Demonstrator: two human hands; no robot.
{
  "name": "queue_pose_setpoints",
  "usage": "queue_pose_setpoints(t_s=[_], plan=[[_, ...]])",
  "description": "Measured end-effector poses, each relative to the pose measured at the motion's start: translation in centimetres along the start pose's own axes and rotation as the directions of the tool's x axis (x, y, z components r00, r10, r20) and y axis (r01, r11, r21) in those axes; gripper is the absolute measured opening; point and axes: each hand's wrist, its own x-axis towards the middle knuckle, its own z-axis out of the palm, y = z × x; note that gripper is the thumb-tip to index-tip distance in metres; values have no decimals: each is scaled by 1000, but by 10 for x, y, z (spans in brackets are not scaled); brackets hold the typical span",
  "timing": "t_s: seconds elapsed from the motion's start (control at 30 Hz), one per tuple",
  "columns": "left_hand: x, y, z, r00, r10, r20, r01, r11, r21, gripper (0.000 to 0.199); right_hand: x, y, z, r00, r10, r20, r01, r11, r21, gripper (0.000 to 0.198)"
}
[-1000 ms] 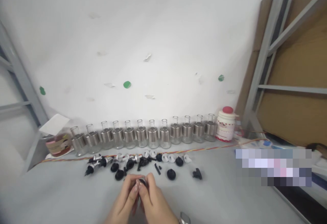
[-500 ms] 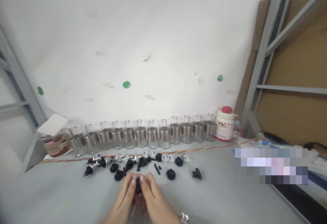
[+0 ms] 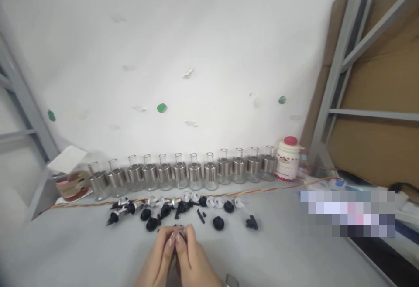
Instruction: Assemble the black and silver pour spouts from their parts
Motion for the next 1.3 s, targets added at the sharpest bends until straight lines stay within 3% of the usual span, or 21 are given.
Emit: queue_pose_setpoints(t_s=[0.27, 0.43, 0.57, 0.8, 1.0, 1.17, 1.3], plan=[[2, 3, -2, 999, 32, 17, -31, 999, -26, 30, 1, 2, 0, 1000, 11, 0, -11, 997, 75, 41], [5, 4, 1, 998, -8, 55, 15, 990, -139, 28, 5, 1, -1, 998, 64, -19, -60, 985, 162, 40], [5, 5, 3, 997, -65, 30, 69, 973, -220, 30, 5, 0, -2, 999, 30, 27, -35, 977, 210, 37], [4, -1, 2, 999, -22, -40, 15, 985, -172, 31, 3, 0, -3, 999, -34, 23, 31, 992, 121, 32], [1, -2, 0, 997, -73, 8, 74, 979, -190, 32, 0, -4, -1, 1000, -11, 18, 9, 994, 111, 35], [-1, 3, 0, 999, -47, -14, 44, 984, -175, 34, 1, 1, -2, 999, -3, 48, -4, 988, 154, 36], [4, 3, 3, 998, -47, 40, 56, 966, -253, 32, 8, 11, 0, 994, -6, 108, -24, 961, 276, 36]])
